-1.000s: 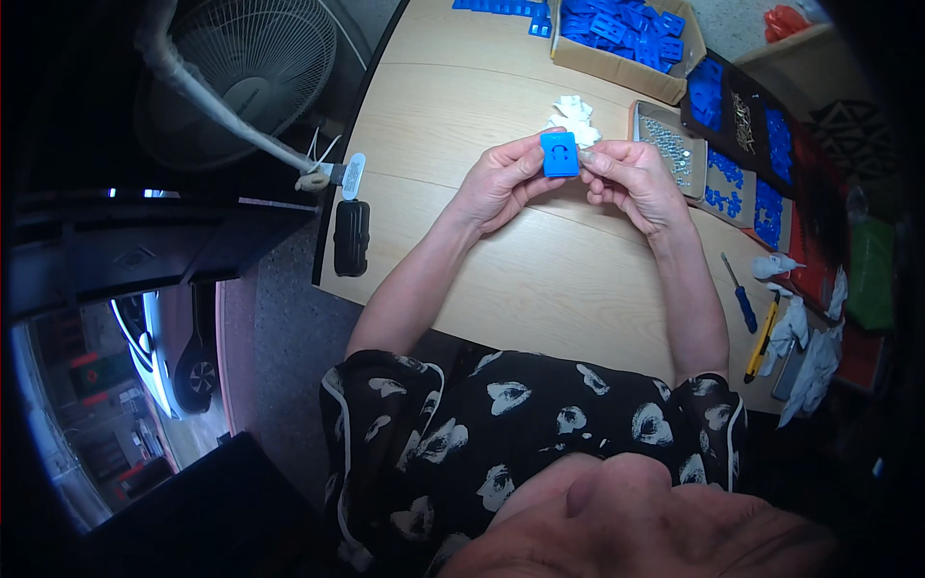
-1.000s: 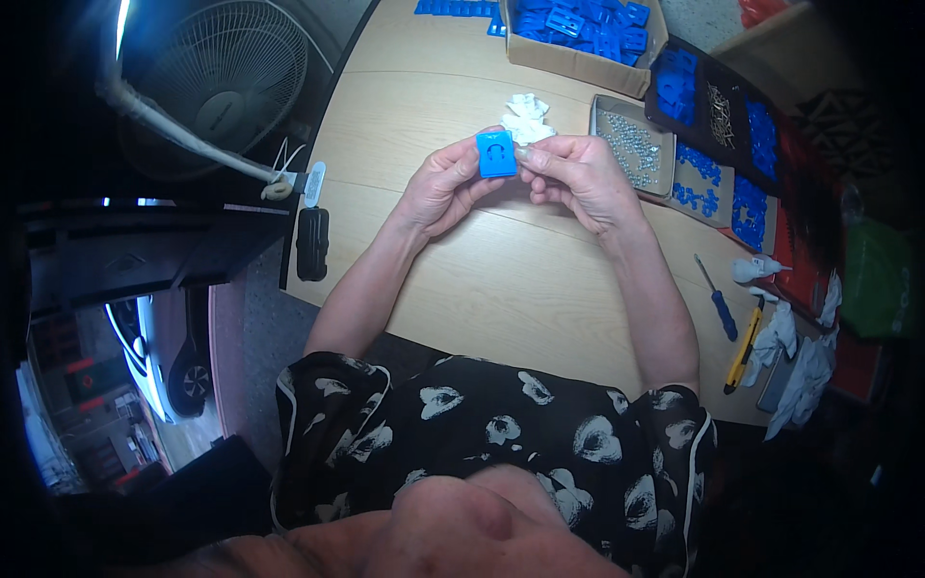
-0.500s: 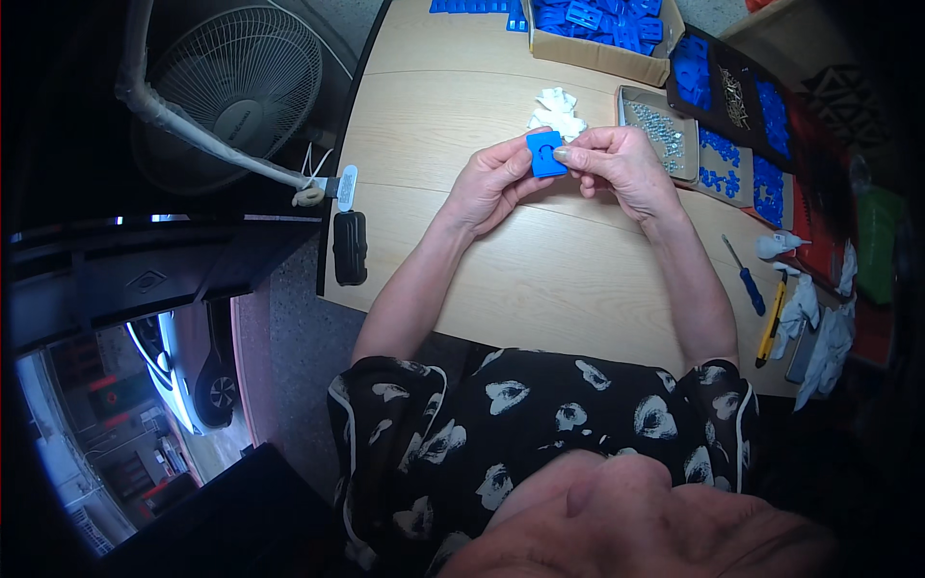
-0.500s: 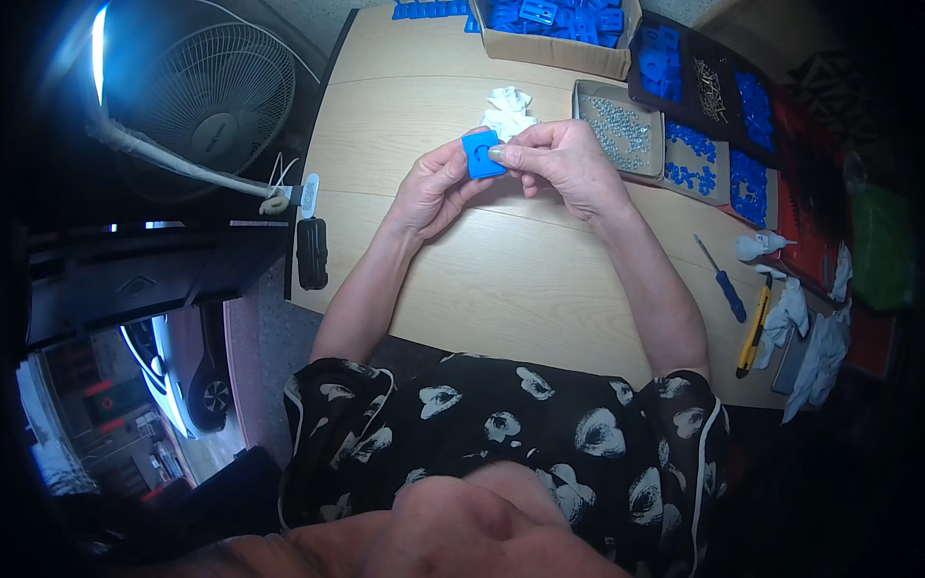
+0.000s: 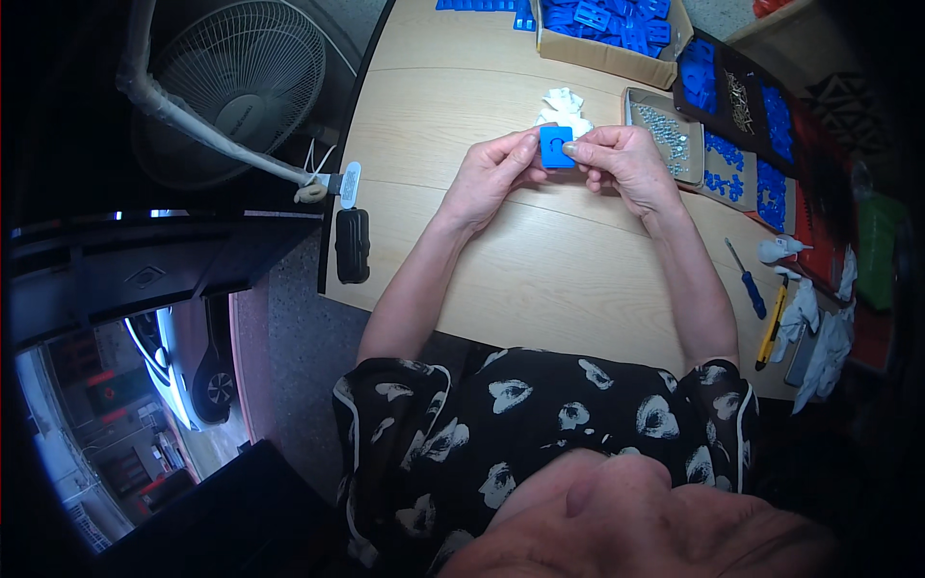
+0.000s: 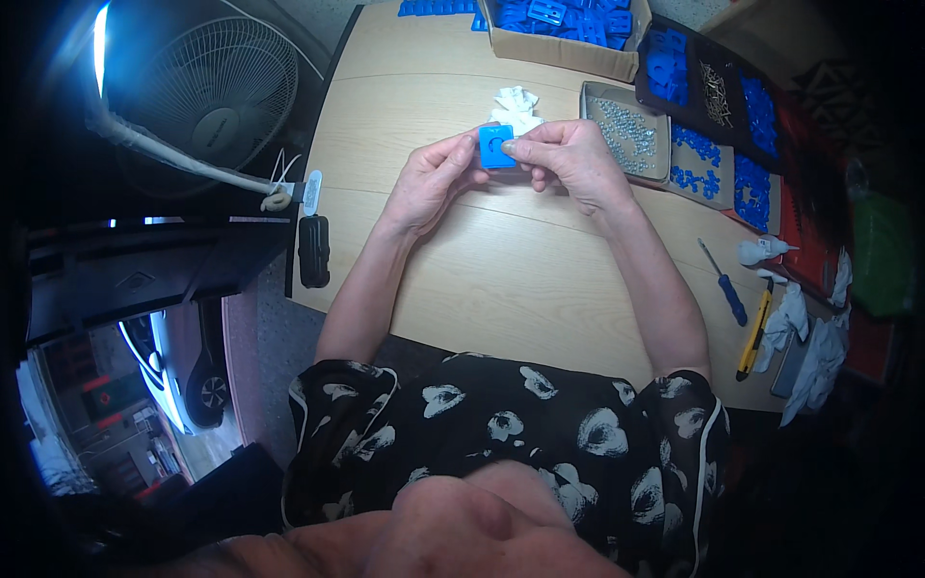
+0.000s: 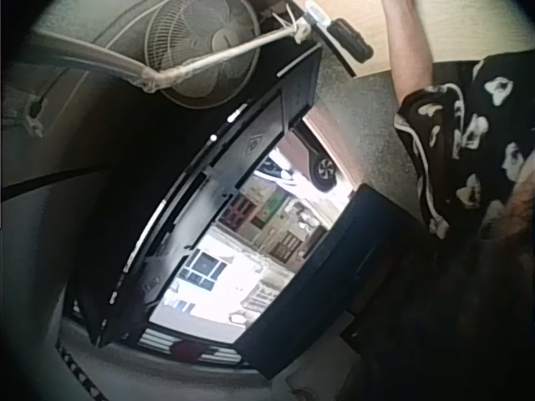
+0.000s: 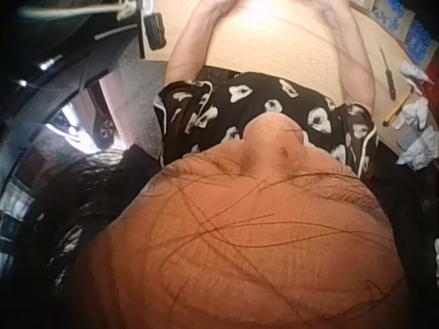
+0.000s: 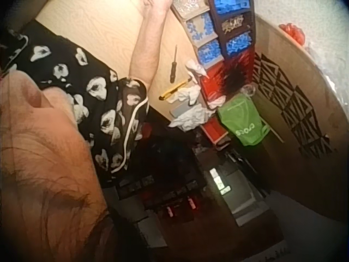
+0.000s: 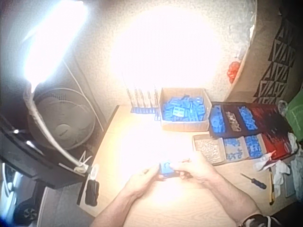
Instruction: The person assembles small electronic components by joining blue plastic housings and white plastic components with adhesive from a glue bottle.
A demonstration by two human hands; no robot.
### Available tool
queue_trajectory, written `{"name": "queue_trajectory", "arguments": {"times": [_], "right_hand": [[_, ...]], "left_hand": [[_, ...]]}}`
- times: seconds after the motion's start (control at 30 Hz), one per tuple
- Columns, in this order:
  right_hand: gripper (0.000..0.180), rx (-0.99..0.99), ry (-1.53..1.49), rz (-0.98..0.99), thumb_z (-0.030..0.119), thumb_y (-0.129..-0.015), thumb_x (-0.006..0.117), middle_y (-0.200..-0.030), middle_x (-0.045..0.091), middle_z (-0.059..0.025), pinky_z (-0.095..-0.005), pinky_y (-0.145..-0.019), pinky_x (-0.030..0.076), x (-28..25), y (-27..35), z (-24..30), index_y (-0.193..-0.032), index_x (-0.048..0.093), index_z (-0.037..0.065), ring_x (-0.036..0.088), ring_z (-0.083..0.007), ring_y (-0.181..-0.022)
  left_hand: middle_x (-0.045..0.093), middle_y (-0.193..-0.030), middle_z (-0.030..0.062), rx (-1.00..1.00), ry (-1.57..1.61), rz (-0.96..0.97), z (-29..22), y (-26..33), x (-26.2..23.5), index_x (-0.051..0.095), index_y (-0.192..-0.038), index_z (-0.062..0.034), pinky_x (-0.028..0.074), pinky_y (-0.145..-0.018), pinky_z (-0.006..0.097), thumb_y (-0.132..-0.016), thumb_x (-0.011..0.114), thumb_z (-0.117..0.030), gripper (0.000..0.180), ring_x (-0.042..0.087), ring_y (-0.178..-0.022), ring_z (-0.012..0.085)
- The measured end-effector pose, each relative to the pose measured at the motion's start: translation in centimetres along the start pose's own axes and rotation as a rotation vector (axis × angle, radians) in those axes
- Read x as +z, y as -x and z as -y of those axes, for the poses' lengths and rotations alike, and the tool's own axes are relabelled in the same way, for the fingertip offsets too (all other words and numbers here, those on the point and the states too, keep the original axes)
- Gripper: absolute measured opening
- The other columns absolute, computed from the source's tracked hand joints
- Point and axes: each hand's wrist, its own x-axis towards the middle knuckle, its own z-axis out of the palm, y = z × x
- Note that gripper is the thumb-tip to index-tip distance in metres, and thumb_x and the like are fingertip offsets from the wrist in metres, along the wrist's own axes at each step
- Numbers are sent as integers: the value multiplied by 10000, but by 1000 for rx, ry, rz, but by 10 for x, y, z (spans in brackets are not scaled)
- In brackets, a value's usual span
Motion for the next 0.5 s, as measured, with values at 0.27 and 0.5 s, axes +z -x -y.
{"name": "queue_trajectory", "arguments": {"times": [0.27,0.5], "right_hand": [[229,30,-31,-7,172,-812,781,-712,661,-15,-171,-480,443,2,-4,-2,-895,699,-25,547,-30,-542],[163,62,0,-17,149,-837,762,-679,623,10,-172,-469,463,5,-6,-3,-876,672,19,540,-26,-514]], "left_hand": [[641,-884,17,86,-178,-82,0,-2,3,653,-1198,9,486,-690,201,-949,638,-155,299,564,-751,55],[644,-897,27,68,-212,-92,-1,1,3,647,-1197,24,488,-682,204,-941,647,-145,307,570,-755,61]]}}
